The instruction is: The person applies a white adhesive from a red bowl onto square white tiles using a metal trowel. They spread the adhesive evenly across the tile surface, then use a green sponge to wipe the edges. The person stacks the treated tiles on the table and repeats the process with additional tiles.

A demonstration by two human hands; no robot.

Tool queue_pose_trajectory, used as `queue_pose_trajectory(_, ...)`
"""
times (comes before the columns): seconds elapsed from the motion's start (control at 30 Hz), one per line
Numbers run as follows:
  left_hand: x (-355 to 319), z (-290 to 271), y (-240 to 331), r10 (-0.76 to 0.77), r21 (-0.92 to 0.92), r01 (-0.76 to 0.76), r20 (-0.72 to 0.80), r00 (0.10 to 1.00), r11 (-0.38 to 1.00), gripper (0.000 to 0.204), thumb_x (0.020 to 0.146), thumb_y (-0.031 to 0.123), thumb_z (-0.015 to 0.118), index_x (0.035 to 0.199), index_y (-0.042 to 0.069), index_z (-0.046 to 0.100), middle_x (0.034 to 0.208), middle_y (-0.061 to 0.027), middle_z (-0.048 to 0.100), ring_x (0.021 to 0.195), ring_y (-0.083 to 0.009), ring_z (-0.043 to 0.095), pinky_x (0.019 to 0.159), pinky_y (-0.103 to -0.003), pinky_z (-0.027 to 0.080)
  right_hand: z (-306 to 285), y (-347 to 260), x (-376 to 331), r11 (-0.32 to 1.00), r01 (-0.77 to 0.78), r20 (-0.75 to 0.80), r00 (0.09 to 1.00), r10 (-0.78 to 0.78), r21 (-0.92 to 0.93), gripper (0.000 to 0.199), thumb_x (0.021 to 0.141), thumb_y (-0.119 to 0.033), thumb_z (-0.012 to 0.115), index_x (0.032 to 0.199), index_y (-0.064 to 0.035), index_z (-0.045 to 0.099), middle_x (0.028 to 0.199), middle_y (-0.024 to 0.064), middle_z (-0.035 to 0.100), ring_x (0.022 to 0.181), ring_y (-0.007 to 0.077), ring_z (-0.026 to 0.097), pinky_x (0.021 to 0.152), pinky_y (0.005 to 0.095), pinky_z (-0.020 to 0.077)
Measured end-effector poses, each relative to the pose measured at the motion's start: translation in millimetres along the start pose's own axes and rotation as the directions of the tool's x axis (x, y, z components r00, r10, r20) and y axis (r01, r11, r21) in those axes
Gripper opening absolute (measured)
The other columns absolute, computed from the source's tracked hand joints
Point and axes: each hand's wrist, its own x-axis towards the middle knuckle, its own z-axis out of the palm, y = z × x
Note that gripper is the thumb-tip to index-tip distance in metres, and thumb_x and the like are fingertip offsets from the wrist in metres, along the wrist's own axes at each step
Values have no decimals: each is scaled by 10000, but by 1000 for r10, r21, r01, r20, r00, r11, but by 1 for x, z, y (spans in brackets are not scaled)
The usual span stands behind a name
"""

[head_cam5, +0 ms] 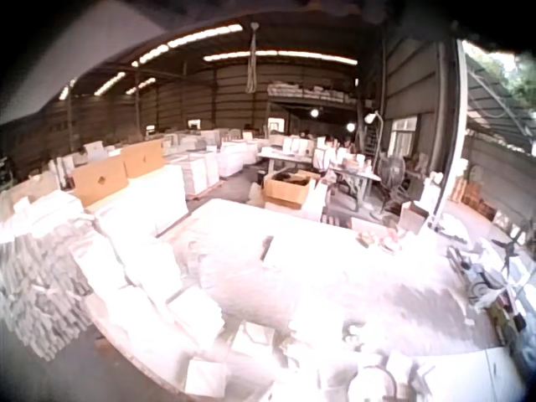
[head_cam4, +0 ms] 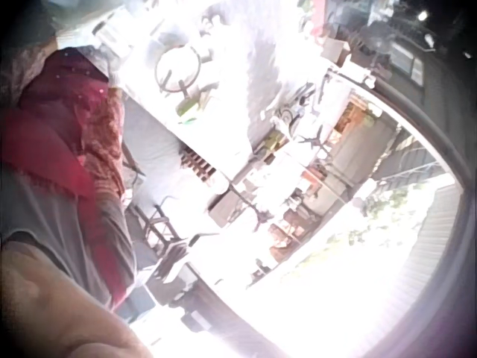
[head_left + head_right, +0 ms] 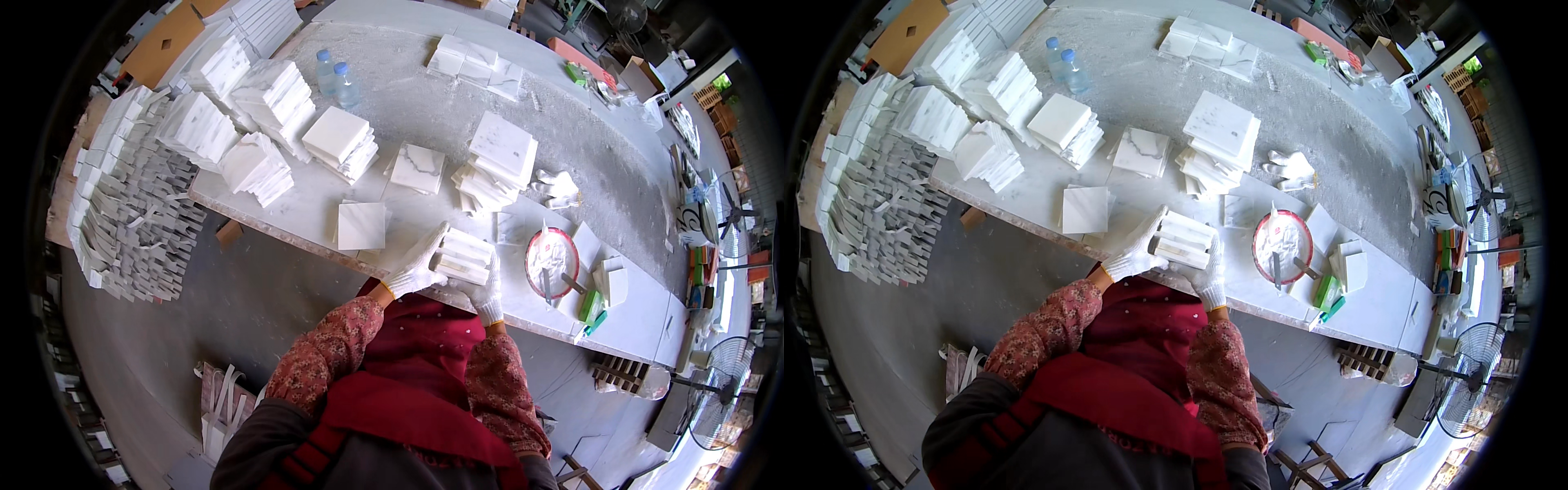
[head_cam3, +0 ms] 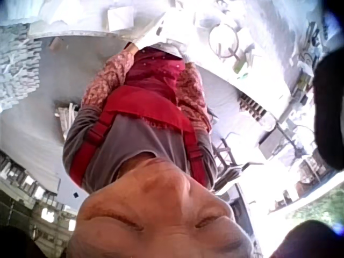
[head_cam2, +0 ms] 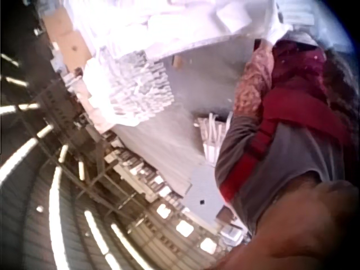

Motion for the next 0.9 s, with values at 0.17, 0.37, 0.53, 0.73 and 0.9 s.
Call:
queue_pose_trajectory(0.17, 0, 4, -15, -90, -8, 90, 46, 995, 996, 1202, 625, 173, 875, 1557, 50, 126, 1546, -212, 309, 1409, -358, 343, 1129, -403, 352, 0, 6, -3, 999, -44, 16, 999, 44, -10, 1156, 522, -237, 942, 1451, 11, 301, 1308, 174, 487, 1209, 308, 499, 1032, 407, 436)
queue_pose_trajectory(0.37, -4, 5, -6, -122, 28, 122, 12, 992, 992, 1327, 643, 227, 863, 1550, 82, -94, 1456, -256, 423, 1276, -400, 500, 1021, -401, 460, -8, -2, -15, 974, 76, 35, 997, -70, -214, 1312, 615, -182, 885, 1535, 23, -28, 1499, 270, 334, 1337, 350, 433, 1105, 394, 383)
queue_pose_trajectory(0.53, -14, 43, -46, -95, 110, 100, -48, 994, 989, 533, 756, 211, 785, 1229, 85, 572, 1065, -127, 709, 967, -337, 686, 814, -408, 569, 10, -12, -12, 993, -113, 67, 991, 114, -14, 1295, 681, -129, 837, 1514, 21, -143, 1521, 262, 313, 1360, 321, 418, 1103, 373, 385)
queue_pose_trajectory(0.73, -3, 30, -25, -117, 115, 118, -20, 993, 986, 820, 716, 262, 825, 1398, 77, 408, 1229, -144, 636, 1100, -316, 633, 909, -399, 528, -2, -11, -7, 927, 35, 82, 997, -5, -373, 1207, 662, -222, 876, 1524, 48, 75, 1487, 224, 387, 1329, 319, 452, 1097, 373, 389)
queue_pose_trajectory(0.9, 2, 4, -23, 24, 260, -26, 11, 1000, 965, 1219, 672, 343, 866, 1527, 21, 59, 1476, -139, 399, 1357, -268, 414, 1098, -349, 381, -7, -20, 0, 866, 7, 112, 992, 56, -501, 1116, 658, -423, 845, 1489, 28, 252, 1423, 221, 447, 1314, 349, 440, 1079, 418, 368)
